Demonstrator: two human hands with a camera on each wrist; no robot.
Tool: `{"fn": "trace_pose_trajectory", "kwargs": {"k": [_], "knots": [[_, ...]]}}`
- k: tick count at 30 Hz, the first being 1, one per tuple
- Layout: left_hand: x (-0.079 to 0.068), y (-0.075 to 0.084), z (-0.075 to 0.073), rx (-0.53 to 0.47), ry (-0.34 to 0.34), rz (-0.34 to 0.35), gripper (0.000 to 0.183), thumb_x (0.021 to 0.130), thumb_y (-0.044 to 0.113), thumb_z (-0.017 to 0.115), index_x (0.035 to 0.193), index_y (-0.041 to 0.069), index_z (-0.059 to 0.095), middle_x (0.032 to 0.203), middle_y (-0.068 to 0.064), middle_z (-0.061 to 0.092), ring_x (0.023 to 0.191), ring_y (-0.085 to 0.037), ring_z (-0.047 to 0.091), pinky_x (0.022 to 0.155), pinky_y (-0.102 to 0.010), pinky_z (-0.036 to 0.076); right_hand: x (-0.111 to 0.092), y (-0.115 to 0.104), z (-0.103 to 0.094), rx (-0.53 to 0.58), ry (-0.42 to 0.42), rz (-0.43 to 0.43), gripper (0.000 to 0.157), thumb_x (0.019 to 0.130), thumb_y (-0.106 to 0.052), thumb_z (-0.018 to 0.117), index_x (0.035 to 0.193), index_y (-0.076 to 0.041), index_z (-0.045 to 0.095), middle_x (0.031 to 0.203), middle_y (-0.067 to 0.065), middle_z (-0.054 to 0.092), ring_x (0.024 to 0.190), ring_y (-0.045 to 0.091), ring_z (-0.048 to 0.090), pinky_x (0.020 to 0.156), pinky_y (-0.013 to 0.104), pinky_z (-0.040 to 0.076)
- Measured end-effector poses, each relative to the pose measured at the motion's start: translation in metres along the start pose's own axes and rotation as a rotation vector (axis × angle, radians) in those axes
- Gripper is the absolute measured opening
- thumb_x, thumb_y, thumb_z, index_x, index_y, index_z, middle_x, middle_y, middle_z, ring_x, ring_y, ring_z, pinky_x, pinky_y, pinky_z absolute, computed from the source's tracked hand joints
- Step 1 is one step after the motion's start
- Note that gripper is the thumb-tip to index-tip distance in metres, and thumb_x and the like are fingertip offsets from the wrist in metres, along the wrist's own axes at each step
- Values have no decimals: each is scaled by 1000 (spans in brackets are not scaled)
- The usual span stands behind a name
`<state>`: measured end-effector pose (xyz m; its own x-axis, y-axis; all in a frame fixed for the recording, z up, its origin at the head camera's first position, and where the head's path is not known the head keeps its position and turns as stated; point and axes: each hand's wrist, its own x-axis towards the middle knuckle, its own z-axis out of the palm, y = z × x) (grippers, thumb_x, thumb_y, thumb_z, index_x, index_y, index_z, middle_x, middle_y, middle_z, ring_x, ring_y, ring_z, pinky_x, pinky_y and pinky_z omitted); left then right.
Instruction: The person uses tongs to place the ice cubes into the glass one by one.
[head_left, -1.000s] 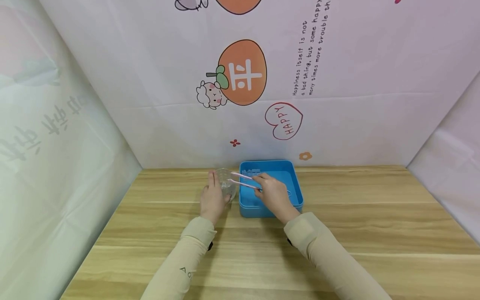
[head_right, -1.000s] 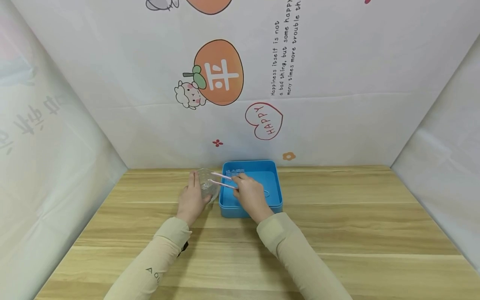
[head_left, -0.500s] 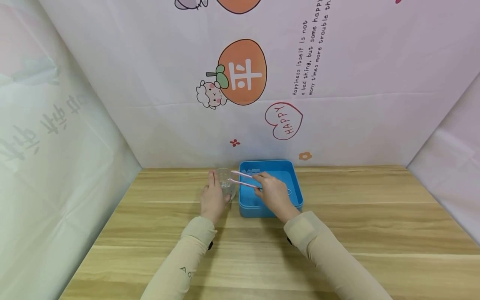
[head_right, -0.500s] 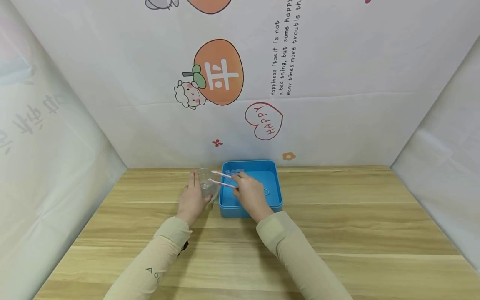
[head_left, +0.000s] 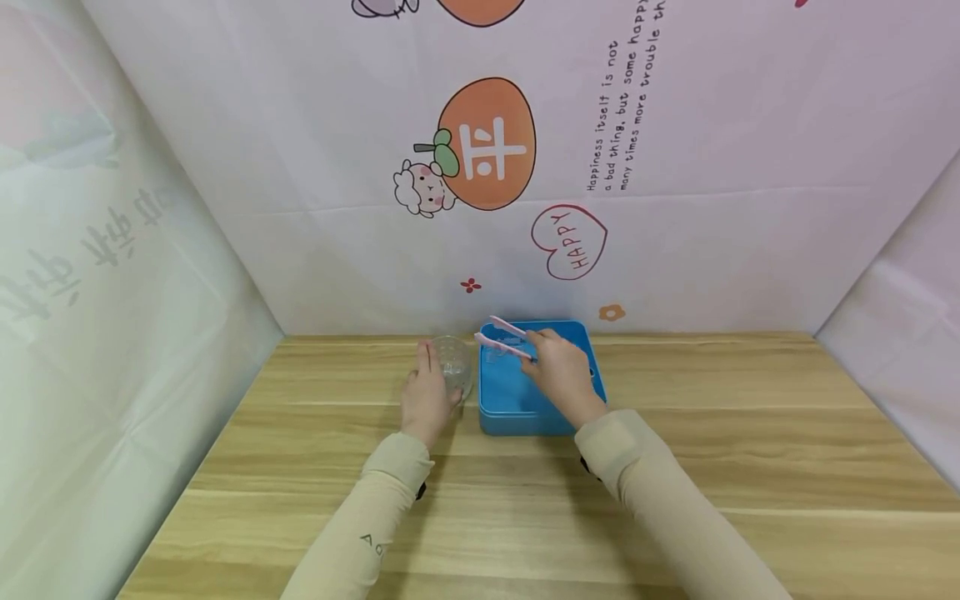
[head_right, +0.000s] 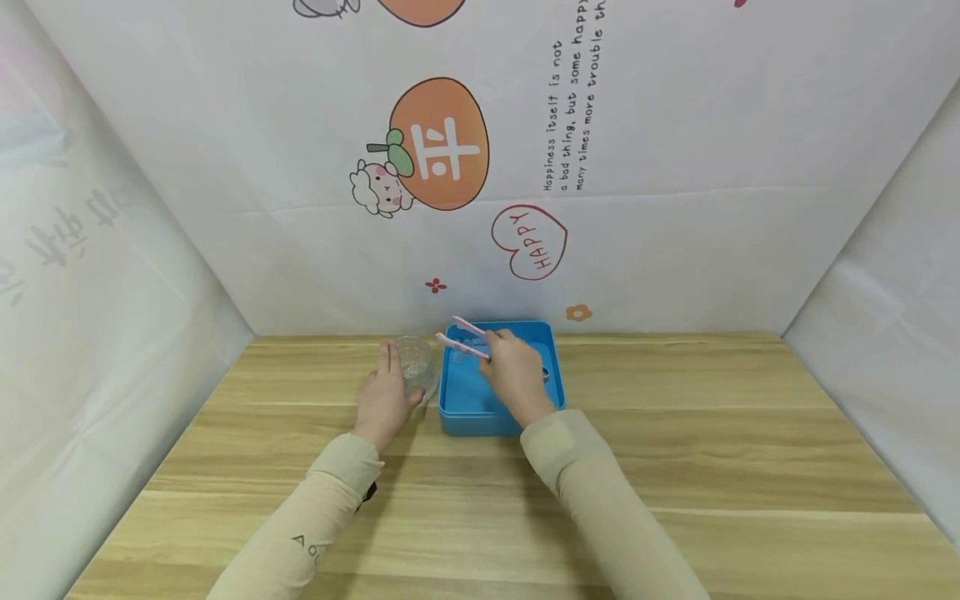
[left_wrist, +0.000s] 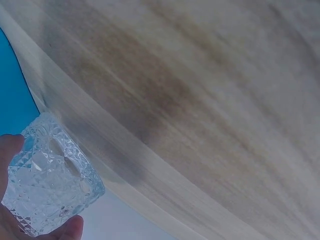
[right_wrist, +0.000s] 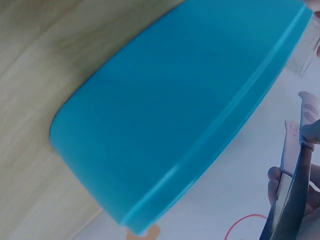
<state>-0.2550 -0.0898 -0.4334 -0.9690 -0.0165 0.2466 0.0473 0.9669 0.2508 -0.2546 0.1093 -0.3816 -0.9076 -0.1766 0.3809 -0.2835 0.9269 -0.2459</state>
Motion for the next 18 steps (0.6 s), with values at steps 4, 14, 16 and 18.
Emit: {"fn": "trace_pose_trajectory", "kwargs": {"k": [4,14,16,18], "knots": [[1,-1,1,2,7,4,96,78,36,77,148,-3,25,154,-18,31,98,-34,63,78,-41,56,5,6,-1,-37,-5,35,41,84,-26,72,118,-4,67,112,17,69,76,28,69,60,38,58],[1,-1,-1,-5,1,4,97,78,35,78,149,-4,23,154,-19,29,99,-34,63,80,-41,56,9,25,9,-42,-107,134,43,85,-26,72,119,-1,66,108,18,68,86,30,68,69,43,59],[1,-1,0,-10,-4,-1,97,78,35,77,149,-3,23,155,-18,29,100,-34,63,82,-41,55,8,28,13,-41,-123,139,43,85,-25,72,119,0,66,106,19,68,86,30,67,71,43,59],[0,0,0,-6,-9,-4,97,79,35,77,149,-3,22,155,-18,28,100,-34,62,82,-41,55,6,30,17,-37,-137,144,42,84,-24,73,118,1,66,105,19,68,87,30,67,73,43,58]]}}
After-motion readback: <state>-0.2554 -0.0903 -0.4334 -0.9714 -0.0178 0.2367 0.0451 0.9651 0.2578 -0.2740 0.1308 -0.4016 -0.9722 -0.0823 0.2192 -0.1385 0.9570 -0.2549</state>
